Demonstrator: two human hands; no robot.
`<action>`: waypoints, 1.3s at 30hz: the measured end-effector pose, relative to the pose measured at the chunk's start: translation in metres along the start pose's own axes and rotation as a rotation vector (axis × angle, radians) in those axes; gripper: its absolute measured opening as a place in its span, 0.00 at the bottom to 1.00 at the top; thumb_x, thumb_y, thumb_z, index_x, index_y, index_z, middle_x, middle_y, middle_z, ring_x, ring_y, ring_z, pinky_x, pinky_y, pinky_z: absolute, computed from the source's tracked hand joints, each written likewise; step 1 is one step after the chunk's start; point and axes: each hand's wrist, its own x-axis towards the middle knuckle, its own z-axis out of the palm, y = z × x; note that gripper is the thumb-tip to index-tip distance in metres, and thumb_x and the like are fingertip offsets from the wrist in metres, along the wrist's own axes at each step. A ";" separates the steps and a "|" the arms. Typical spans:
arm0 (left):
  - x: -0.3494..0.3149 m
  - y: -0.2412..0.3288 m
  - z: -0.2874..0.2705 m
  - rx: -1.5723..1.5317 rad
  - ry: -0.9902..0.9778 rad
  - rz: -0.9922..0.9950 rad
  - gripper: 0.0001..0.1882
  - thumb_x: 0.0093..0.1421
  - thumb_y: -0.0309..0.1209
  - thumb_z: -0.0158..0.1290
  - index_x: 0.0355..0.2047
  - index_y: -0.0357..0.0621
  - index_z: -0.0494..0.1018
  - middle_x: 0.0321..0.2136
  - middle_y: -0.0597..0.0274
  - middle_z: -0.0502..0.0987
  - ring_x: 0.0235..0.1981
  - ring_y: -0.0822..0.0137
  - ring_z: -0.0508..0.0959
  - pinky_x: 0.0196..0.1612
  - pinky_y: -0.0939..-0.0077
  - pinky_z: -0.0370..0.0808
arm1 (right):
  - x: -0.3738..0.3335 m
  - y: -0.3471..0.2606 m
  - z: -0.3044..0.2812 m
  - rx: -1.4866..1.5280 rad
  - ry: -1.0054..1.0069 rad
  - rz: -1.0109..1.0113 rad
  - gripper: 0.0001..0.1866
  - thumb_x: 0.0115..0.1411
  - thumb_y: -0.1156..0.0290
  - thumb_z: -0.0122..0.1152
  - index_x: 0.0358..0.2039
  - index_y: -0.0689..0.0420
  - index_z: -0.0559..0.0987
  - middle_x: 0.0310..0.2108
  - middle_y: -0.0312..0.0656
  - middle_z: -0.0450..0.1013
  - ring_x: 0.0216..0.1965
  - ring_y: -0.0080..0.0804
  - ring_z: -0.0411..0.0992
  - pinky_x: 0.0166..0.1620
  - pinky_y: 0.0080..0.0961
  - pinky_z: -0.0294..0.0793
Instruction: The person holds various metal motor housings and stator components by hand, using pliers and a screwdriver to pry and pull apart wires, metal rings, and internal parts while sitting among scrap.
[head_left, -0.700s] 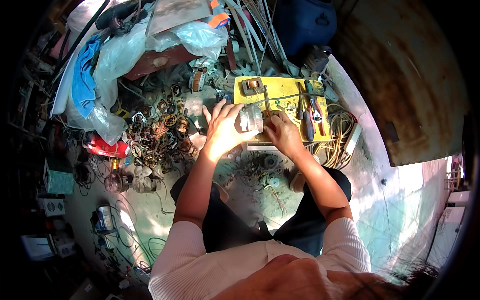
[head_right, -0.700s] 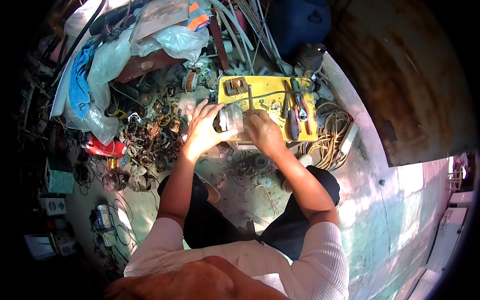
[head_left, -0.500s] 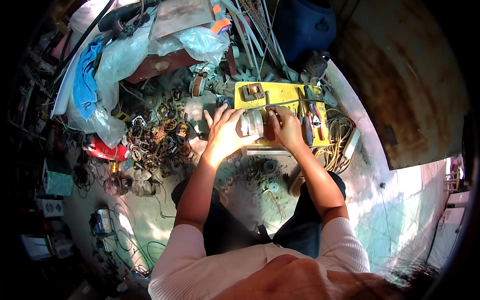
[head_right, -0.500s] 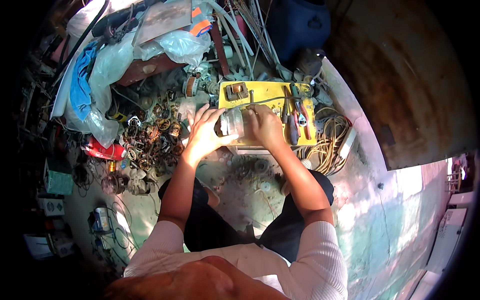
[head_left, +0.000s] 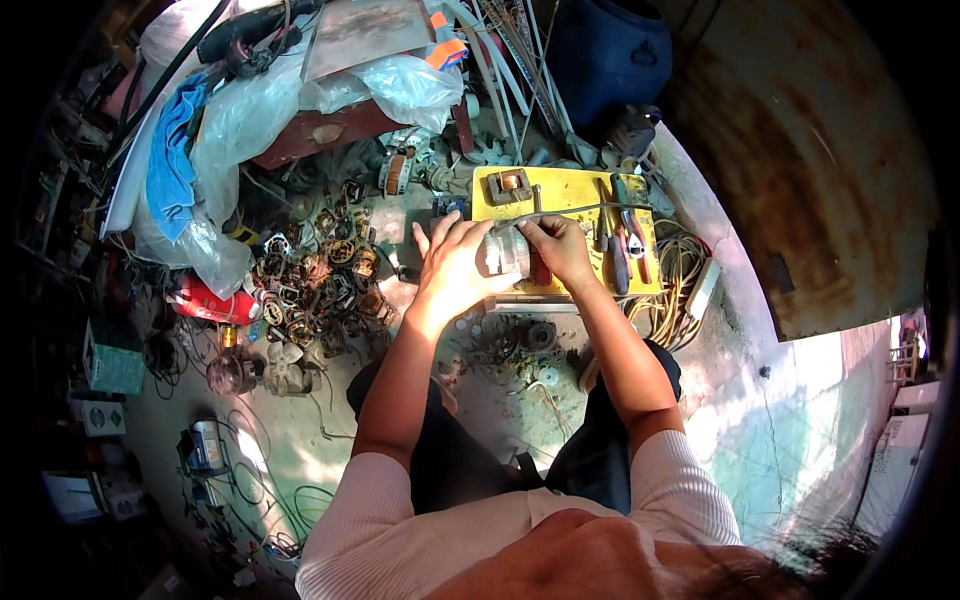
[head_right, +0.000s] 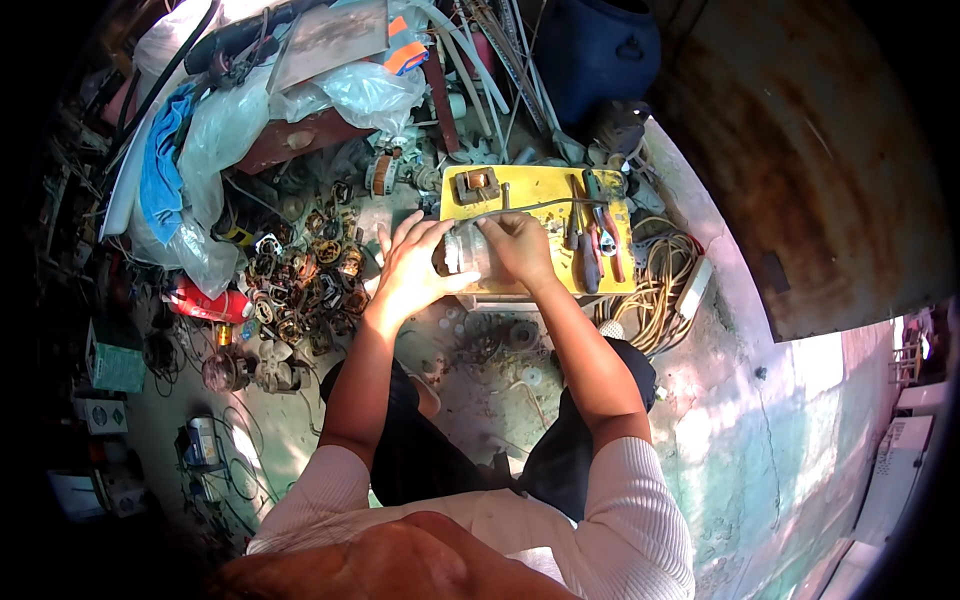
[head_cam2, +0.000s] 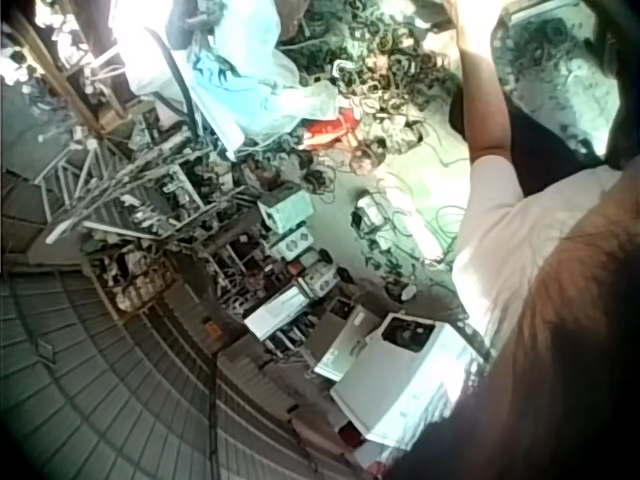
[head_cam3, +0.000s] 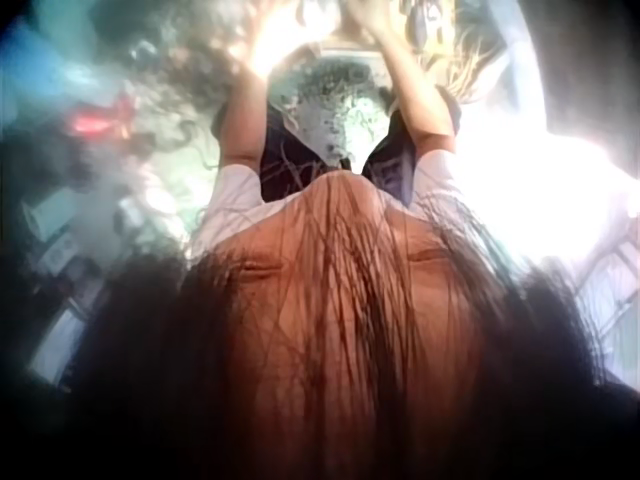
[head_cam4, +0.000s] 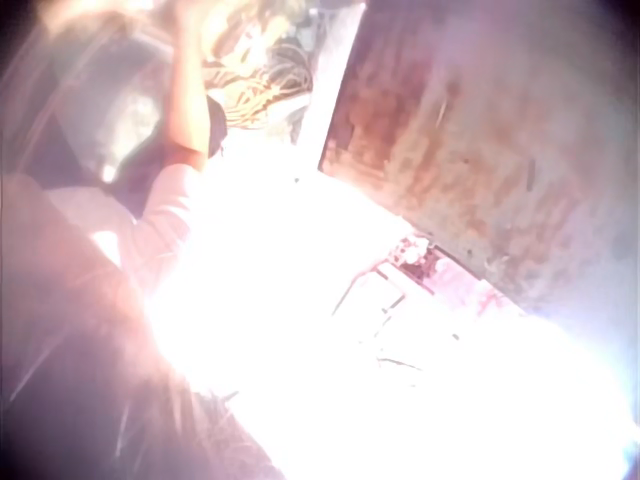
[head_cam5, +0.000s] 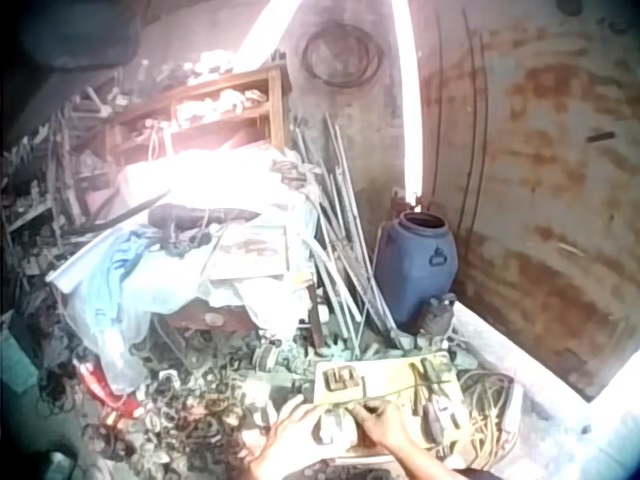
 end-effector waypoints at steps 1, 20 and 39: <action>0.000 0.000 0.000 0.000 -0.002 0.001 0.45 0.40 0.54 0.67 0.57 0.44 0.71 0.54 0.55 0.73 0.66 0.53 0.59 0.67 0.34 0.39 | 0.001 0.001 0.000 0.055 -0.016 0.026 0.14 0.60 0.63 0.65 0.35 0.63 0.84 0.28 0.39 0.80 0.28 0.22 0.75 0.34 0.21 0.72; 0.012 -0.024 0.010 -0.320 0.066 -0.013 0.24 0.62 0.48 0.54 0.46 0.39 0.76 0.44 0.51 0.78 0.50 0.51 0.75 0.55 0.62 0.68 | -0.021 -0.016 0.006 0.255 0.016 -0.016 0.13 0.63 0.67 0.56 0.37 0.64 0.81 0.30 0.35 0.77 0.30 0.16 0.70 0.35 0.16 0.70; 0.020 -0.018 0.031 -0.619 0.191 -0.418 0.14 0.64 0.35 0.50 0.40 0.37 0.77 0.33 0.54 0.81 0.36 0.66 0.79 0.42 0.73 0.73 | -0.040 -0.021 0.012 -0.214 0.087 -0.242 0.19 0.59 0.60 0.65 0.44 0.61 0.78 0.18 0.32 0.64 0.21 0.20 0.61 0.26 0.21 0.63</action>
